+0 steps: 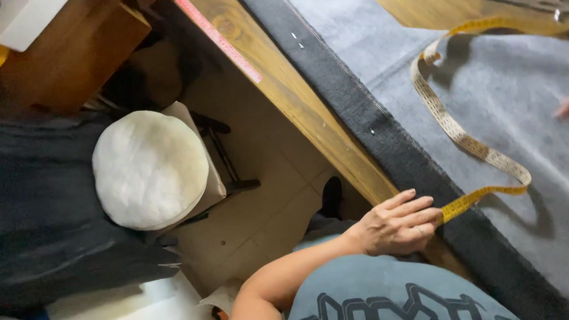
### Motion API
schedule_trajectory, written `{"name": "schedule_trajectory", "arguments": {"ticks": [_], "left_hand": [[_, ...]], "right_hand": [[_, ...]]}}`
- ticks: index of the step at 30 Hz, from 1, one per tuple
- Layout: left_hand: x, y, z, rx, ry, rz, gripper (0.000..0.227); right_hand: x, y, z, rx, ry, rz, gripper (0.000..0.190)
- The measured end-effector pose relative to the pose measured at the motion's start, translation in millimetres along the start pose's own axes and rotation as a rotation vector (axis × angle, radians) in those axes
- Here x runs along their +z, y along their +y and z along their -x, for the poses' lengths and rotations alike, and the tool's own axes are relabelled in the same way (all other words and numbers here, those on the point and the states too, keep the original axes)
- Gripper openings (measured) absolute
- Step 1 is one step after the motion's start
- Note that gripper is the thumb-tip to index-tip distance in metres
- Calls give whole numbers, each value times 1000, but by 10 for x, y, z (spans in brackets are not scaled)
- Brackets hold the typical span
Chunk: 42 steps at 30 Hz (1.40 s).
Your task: Measuring and pinning a piece of grey fabric on a wooden table to prepare for sewing
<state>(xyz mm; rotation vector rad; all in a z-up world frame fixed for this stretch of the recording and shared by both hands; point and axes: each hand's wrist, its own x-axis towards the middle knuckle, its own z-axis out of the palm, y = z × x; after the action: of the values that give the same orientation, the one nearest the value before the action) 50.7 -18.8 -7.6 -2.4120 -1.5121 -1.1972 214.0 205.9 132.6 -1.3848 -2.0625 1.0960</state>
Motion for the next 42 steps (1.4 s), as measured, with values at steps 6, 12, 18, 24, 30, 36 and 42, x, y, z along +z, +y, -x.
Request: {"name": "schedule_trajectory", "arguments": {"ticks": [6, 12, 18, 24, 30, 36, 42], "left_hand": [[22, 13, -12, 36, -32, -26, 6], [-5, 17, -45, 43, -79, -25, 12], [338, 68, 70, -41, 110, -56, 12], [327, 119, 19, -60, 99, -119, 10], [419, 65, 86, -60, 55, -115, 11], [535, -25, 117, -138, 82, -98, 10], [160, -419, -434, -280, 191, -342, 10]], "right_hand": [[1116, 804, 1555, 235, 121, -645, 8], [1350, 1078, 1874, 31, 352, -236, 10], [1469, 1437, 1826, -205, 489, -83, 12], [1430, 1382, 1814, -265, 509, -33, 12], [1362, 1318, 1805, -296, 481, -160, 13], [1412, 1486, 1800, -307, 474, 4, 15], [1397, 1497, 1820, -321, 464, 81, 16]]}}
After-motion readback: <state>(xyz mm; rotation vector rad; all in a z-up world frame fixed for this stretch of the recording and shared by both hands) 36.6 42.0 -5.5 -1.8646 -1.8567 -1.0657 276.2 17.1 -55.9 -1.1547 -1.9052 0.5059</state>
